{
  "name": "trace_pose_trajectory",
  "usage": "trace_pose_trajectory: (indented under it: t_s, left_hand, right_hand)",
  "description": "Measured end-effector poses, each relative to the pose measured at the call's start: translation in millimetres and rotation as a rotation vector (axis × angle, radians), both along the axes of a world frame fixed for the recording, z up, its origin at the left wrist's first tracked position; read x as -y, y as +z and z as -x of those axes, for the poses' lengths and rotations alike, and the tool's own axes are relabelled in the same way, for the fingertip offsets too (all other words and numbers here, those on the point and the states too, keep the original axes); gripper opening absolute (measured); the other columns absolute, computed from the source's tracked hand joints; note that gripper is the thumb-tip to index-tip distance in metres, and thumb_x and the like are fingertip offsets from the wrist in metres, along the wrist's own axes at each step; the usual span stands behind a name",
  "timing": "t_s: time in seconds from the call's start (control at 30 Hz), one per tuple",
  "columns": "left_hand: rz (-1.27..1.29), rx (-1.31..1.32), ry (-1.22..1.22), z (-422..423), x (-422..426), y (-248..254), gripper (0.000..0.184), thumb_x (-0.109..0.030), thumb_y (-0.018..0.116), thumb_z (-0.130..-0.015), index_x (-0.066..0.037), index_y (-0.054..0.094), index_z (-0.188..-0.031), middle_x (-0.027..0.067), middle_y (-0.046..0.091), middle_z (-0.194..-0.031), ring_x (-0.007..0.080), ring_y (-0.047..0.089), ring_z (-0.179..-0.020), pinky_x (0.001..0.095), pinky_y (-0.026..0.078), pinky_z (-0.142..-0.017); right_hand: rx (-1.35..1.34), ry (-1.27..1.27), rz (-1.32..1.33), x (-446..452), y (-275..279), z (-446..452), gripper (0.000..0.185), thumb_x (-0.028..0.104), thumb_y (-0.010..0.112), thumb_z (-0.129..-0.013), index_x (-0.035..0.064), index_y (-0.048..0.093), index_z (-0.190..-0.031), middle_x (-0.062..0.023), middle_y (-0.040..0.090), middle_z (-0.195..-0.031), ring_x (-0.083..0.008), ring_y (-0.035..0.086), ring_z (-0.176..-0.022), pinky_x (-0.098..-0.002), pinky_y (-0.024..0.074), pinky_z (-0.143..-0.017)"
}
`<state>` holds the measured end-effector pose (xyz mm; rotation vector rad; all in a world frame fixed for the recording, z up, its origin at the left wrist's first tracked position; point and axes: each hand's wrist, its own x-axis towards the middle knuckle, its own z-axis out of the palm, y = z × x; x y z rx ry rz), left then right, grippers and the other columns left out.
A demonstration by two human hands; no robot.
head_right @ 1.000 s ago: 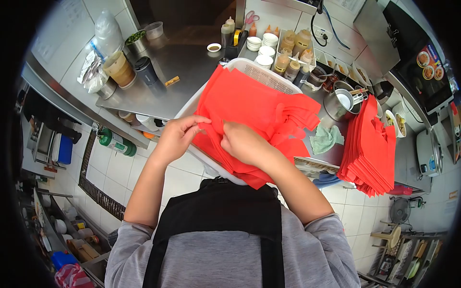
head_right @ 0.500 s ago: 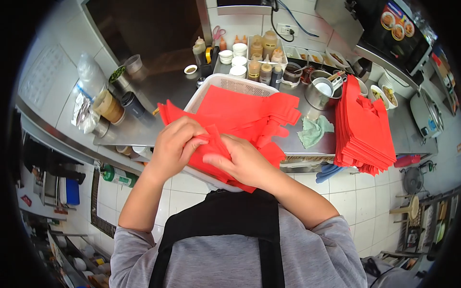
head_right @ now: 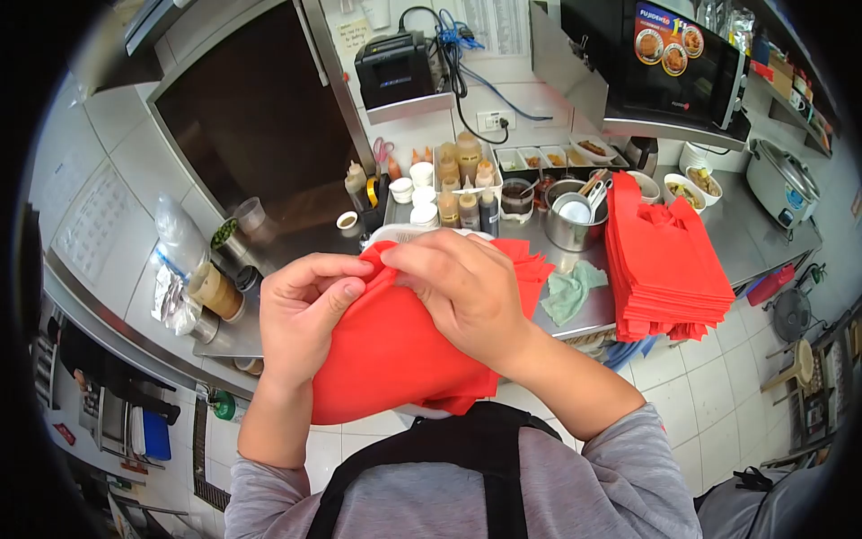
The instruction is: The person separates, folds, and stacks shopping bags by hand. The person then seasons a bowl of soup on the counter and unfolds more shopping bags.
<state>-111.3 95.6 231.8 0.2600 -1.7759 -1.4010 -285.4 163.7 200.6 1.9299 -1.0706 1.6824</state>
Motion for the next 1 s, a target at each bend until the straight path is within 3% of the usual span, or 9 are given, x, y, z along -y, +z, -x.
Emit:
trace_pose_trajectory:
  t_s: [0.17,0.33,0.4,0.53,0.83,0.9,1.0]
  left_hand:
    - [0.098,-0.031,0.104,27.9,-21.1,5.6,0.016,0.005,0.063,-0.086,0.003,0.068,-0.101,0.0081,0.070,-0.091,0.0091,0.065,-0.083,0.0213,0.051,-0.075]
    - [0.123,0.075,0.180,51.3,-39.7,10.9,0.022,0.004,0.063,-0.086,0.001,0.068,-0.107,0.0088,0.071,-0.091,0.0101,0.066,-0.083,0.0235,0.051,-0.075]
    - [0.299,0.125,0.201,59.9,-36.3,2.9,0.023,0.001,0.061,-0.087,-0.001,0.067,-0.110,0.0100,0.071,-0.093,0.0118,0.066,-0.083,0.0251,0.051,-0.075]
    - [0.342,0.207,0.168,75.6,-49.9,8.9,0.022,-0.003,0.060,-0.089,-0.001,0.067,-0.110,0.0111,0.071,-0.094,0.0130,0.067,-0.083,0.0254,0.051,-0.075]
    - [0.244,0.287,0.017,101.1,-75.6,23.4,0.019,-0.005,0.060,-0.091,0.001,0.066,-0.108,0.0082,0.070,-0.089,0.0094,0.064,-0.082,0.0241,0.051,-0.073]
    - [-0.029,0.206,-0.123,107.8,-78.8,22.3,0.016,-0.002,0.059,-0.091,0.003,0.066,-0.105,0.0067,0.069,-0.085,0.0070,0.063,-0.083,0.0228,0.050,-0.073]
    - [-0.018,0.150,-0.086,119.4,-84.4,16.4,0.014,0.000,0.059,-0.090,0.003,0.065,-0.102,0.0060,0.069,-0.084,0.0063,0.063,-0.081,0.0218,0.051,-0.071]
  right_hand:
    - [0.030,-0.053,-0.039,-22.3,20.3,19.6,0.021,-0.001,0.069,-0.072,0.0070,0.064,-0.091,-0.0082,0.063,-0.083,-0.0255,0.062,-0.070,-0.0344,0.0490,-0.059]
    - [0.074,-0.060,-0.061,-36.3,23.1,47.8,0.019,0.001,0.070,-0.072,0.0068,0.065,-0.090,-0.0072,0.063,-0.083,-0.0249,0.063,-0.071,-0.0333,0.0496,-0.060]
    - [0.074,-0.043,-0.083,-40.8,21.9,60.8,0.019,0.001,0.070,-0.073,0.0081,0.066,-0.090,-0.0058,0.062,-0.082,-0.0229,0.063,-0.071,-0.0319,0.0492,-0.059]
    - [0.028,-0.074,-0.064,-49.5,16.1,84.2,0.020,0.002,0.070,-0.073,0.0097,0.067,-0.091,-0.0039,0.062,-0.082,-0.0202,0.063,-0.070,-0.0301,0.0478,-0.057]
    - [0.019,-0.045,0.104,-69.7,19.4,112.0,0.025,0.005,0.071,-0.071,0.0133,0.069,-0.095,-0.0031,0.061,-0.078,-0.0179,0.060,-0.060,-0.0269,0.0441,-0.049]
    - [-0.096,-0.007,0.053,-77.6,19.5,121.1,0.026,0.007,0.074,-0.071,0.0126,0.069,-0.095,-0.0027,0.060,-0.077,-0.0165,0.059,-0.059,-0.0264,0.0434,-0.048]
    - [-0.158,-0.021,0.015,-83.0,17.7,128.8,0.027,0.009,0.076,-0.069,0.0121,0.069,-0.095,-0.0016,0.058,-0.076,-0.0148,0.058,-0.058,-0.0256,0.0431,-0.047]
